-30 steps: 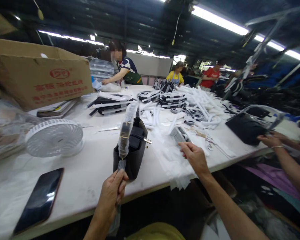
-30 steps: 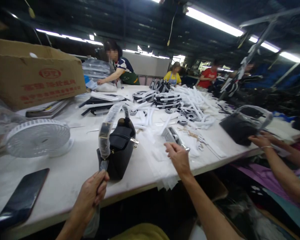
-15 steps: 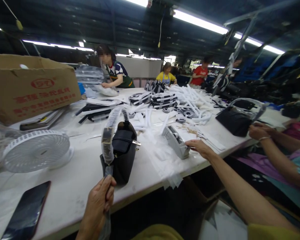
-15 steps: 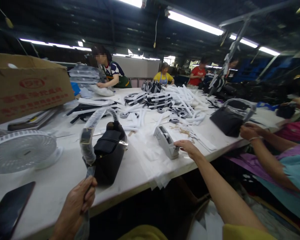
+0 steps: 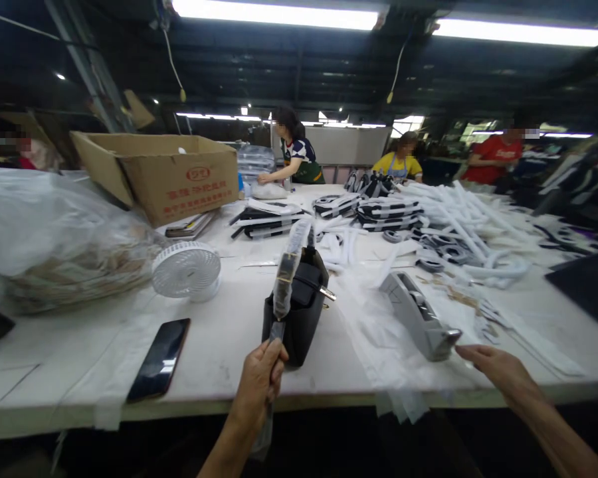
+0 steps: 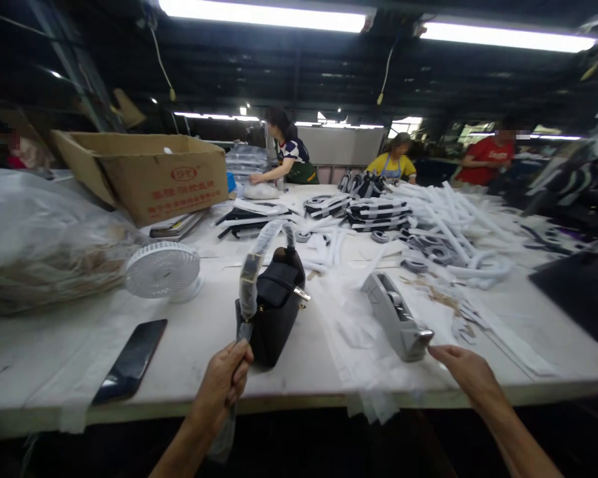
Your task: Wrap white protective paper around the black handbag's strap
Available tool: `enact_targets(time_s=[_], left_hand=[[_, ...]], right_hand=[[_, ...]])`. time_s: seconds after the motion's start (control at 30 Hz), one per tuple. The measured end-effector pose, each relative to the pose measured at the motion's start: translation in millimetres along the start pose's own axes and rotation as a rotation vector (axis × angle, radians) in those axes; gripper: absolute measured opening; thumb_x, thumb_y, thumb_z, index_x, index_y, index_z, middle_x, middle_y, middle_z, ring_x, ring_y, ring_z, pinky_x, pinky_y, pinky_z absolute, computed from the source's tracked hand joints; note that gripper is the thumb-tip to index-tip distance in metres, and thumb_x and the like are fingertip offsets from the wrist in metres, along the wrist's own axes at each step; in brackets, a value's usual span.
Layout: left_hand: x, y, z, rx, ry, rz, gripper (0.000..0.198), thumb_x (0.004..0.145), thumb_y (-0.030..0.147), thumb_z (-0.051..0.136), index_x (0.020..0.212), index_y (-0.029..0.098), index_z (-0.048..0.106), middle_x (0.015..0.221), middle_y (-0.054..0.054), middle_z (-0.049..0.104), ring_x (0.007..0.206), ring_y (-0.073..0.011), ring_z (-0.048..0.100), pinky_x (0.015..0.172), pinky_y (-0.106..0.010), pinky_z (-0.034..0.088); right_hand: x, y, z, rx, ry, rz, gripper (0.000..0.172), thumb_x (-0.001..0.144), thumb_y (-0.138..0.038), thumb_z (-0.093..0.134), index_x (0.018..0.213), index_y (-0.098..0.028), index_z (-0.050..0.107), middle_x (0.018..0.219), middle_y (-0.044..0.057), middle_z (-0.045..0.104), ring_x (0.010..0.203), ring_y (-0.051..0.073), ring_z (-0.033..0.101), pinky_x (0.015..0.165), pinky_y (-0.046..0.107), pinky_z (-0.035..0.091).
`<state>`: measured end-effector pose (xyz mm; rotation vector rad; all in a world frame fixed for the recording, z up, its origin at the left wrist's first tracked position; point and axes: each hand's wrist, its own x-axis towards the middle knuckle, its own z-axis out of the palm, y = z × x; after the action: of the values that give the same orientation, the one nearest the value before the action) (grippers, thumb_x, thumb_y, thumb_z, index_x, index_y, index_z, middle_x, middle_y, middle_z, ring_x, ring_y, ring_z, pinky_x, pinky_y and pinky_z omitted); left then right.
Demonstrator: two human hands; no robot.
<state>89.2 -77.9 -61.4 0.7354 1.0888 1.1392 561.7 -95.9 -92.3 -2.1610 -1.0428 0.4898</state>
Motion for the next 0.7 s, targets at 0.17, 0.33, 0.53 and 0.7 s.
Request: enact_targets(time_s=[0.17,0.33,0.53,0.7], left_hand=[[-1.1,-2.7,-2.4,-0.01,-0.029,0.005,0.045,0.072,0.061,0.066,0.067,0.018,0.053,0.041,0.012,0.036,0.029,-0.0014,0.021,0.029,-0.014,0.017],[1.6,-8.9,-3.6,-0.004,-0.068,0.051,0.039,0.077,0.055,0.063,0.068,0.018,0.055,0.042,0.012,0.035,0.031,-0.0021,0.022,0.032,-0.015,0.018],[-0.2,-10.3,-5.3,0.091,-0.078,0.126,0.039,0.085,0.054,0.054,0.069,0.018,0.054,0.043,0.011,0.034,0.035,-0.0046,0.024,0.037,-0.018,0.018],[-3.8,-1.3,-12.2,0.266,-0.066,0.234,0.038,0.087,0.051,0.052,0.068,0.018,0.056,0.048,0.008,0.038,0.043,-0.0075,0.03,0.044,-0.022,0.024]], right_hand=[[-16.2,-0.6,-10.7,-0.042,-0.088,0.092,0.019,0.053,-0.051,0.067,0.049,-0.033,0.073,0.08,0.016,0.076,0.082,0.038,0.071,0.078,0.049,0.052],[-87.1,-97.2,21.9,0.274,-0.28,-0.026,0.036,0.055,-0.057,0.075,0.069,-0.024,0.078,0.085,0.011,0.077,0.086,0.034,0.071,0.078,0.039,0.058],[-171.3,-231.8,101.8,0.391,-0.735,-0.399,0.03,0.074,-0.05,0.072,0.07,-0.019,0.073,0.07,0.004,0.072,0.07,0.019,0.064,0.068,0.029,0.052],[-185.1,-268.5,151.6,0.459,-0.797,-0.346,0.031,0.07,-0.045,0.076,0.061,-0.017,0.066,0.057,0.001,0.066,0.054,0.013,0.055,0.053,0.025,0.044]])
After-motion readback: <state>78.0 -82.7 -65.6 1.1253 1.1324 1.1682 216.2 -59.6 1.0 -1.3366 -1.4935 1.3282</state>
